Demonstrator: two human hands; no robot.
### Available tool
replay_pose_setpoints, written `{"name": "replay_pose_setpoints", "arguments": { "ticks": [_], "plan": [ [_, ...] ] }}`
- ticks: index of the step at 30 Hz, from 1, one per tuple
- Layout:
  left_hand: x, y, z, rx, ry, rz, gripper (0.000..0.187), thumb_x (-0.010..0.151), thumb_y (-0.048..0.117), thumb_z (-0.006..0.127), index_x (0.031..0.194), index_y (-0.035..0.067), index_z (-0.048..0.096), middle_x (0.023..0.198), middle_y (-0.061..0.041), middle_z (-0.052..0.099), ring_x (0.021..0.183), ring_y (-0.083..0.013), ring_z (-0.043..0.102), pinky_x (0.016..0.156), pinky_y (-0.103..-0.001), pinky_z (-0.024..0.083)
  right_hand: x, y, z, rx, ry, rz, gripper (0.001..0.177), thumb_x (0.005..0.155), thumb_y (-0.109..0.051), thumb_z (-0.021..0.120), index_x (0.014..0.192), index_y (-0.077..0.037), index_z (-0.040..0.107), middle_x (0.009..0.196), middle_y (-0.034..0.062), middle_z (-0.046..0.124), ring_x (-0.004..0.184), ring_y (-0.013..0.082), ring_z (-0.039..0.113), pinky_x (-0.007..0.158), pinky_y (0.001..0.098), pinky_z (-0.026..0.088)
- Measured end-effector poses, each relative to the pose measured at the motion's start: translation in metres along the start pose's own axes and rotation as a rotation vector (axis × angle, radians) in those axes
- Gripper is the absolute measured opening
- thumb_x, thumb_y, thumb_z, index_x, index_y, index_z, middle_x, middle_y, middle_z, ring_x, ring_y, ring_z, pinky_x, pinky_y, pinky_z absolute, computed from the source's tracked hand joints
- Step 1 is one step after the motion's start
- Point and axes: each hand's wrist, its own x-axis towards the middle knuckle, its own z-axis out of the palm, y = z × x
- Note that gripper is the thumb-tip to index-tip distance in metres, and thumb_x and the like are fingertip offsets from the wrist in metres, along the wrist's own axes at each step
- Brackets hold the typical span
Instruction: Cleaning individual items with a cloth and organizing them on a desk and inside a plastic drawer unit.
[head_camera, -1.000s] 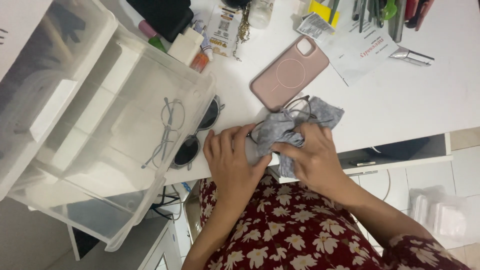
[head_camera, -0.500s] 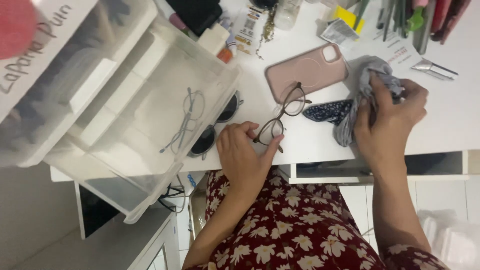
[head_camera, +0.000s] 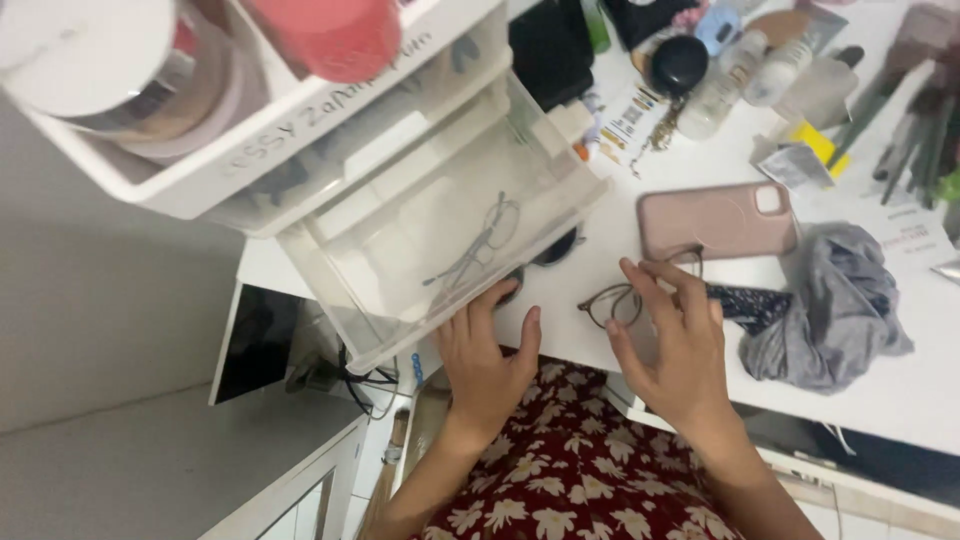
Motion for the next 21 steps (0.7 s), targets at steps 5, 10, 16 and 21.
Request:
{"name": "replay_pose_setpoints", "arguments": {
  "ticks": [5, 10, 16, 21],
  "plan": [
    [0.005, -0.019, -0.013, 0.105, 0.069, 0.018, 0.07, 0.093, 0.031, 0.075, 0.144, -0.007, 0.047, 0.147, -0.025, 0.051, 0.14, -0.0447, 0.043, 0.123, -0.058, 0.023, 0.009, -0.01, 0.006, -0.141, -0.037, -0.057, 0.054, 0.082, -0.03, 0.076, 0.13, -0.01, 0.066, 0.126, 0.015, 0.06, 0.106, 0.0323, 0.062, 0.084, 0.0433, 0.043],
    [0.013, -0.028, -0.023, 0.09, 0.072, -0.045, 0.079, 0.093, 0.033, 0.073, 0.149, -0.012, 0.039, 0.151, -0.033, 0.044, 0.143, -0.0492, 0.039, 0.123, -0.061, 0.018, 0.007, -0.007, 0.014, -0.065, -0.069, 0.018, 0.047, 0.081, -0.031, 0.079, 0.121, -0.01, 0.068, 0.117, 0.0134, 0.063, 0.106, 0.0333, 0.061, 0.089, 0.0454, 0.045],
    [0.019, -0.027, -0.025, 0.166, 0.004, -0.106, 0.073, 0.088, 0.037, 0.077, 0.142, -0.004, 0.052, 0.128, -0.024, 0.057, 0.125, -0.0432, 0.051, 0.12, -0.062, 0.022, 0.008, -0.018, 0.019, 0.095, -0.12, -0.057, 0.047, 0.076, -0.023, 0.08, 0.118, -0.007, 0.065, 0.12, 0.0148, 0.06, 0.109, 0.0365, 0.06, 0.093, 0.0419, 0.048],
    [0.027, -0.014, -0.033, 0.093, -0.141, -0.079, 0.058, 0.087, 0.039, 0.078, 0.129, 0.003, 0.066, 0.11, -0.02, 0.064, 0.105, -0.0418, 0.057, 0.103, -0.056, 0.037, 0.005, -0.016, 0.031, 0.352, -0.229, 0.034, 0.037, 0.081, -0.012, 0.07, 0.116, -0.005, 0.062, 0.13, 0.0158, 0.053, 0.119, 0.0311, 0.061, 0.098, 0.038, 0.05]
  ]
}}
